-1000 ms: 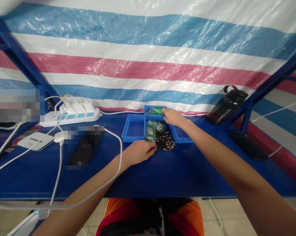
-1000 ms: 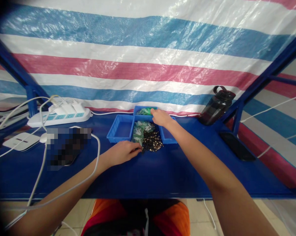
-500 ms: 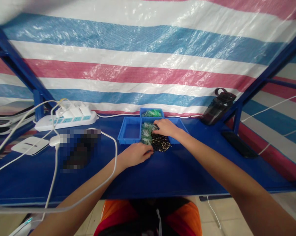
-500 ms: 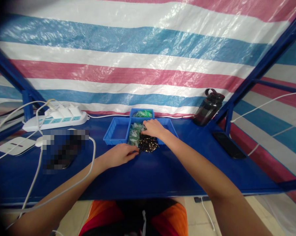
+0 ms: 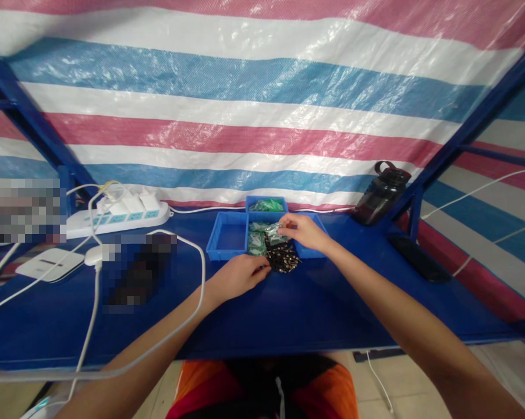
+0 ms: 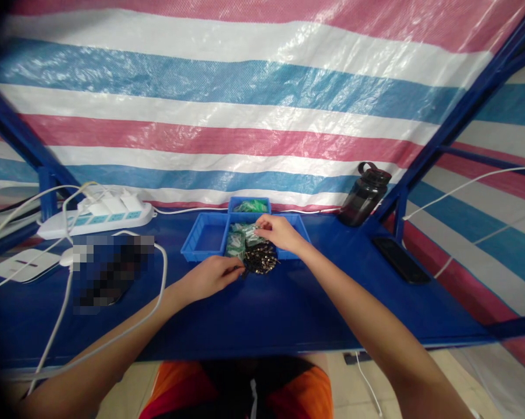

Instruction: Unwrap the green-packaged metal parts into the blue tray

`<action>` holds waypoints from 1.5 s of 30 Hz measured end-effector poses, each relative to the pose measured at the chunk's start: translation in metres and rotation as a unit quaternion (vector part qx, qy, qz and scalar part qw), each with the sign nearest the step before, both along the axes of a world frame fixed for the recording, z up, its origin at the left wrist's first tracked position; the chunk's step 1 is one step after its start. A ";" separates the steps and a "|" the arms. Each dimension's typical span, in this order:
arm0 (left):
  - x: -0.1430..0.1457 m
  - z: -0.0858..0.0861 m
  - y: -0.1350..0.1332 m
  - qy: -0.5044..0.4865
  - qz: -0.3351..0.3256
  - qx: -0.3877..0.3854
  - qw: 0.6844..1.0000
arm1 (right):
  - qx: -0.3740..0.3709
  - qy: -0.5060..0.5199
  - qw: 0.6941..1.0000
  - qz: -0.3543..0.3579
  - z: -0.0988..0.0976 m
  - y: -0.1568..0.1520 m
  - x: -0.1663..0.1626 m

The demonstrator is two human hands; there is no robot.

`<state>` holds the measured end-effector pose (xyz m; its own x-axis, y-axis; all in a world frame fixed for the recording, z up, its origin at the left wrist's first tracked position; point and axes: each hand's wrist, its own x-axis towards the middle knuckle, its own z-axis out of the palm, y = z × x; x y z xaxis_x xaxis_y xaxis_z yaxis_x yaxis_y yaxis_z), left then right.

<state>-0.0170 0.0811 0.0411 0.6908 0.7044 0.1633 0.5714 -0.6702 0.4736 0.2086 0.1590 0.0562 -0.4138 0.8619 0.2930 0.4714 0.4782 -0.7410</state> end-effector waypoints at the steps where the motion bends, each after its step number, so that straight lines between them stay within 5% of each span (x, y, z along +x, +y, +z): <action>1: 0.001 0.000 0.000 -0.016 0.012 -0.004 1.000 | -0.035 0.050 0.998 0.007 -0.001 -0.010 0.002; 8: 0.006 0.001 -0.003 -0.087 0.044 -0.038 0.995 | -0.151 0.215 0.965 -0.010 -0.013 -0.068 -0.005; 18: 0.007 -0.002 0.000 -0.126 0.014 -0.077 0.989 | -0.227 0.175 0.954 0.093 -0.019 -0.075 0.000; 34: 0.003 0.002 0.000 -0.099 -0.003 -0.085 0.991 | -0.188 0.083 0.973 0.103 -0.028 -0.068 0.005; 45: 0.006 0.002 -0.002 -0.147 0.005 -0.089 0.985 | -0.163 0.127 0.975 0.077 -0.024 -0.074 0.000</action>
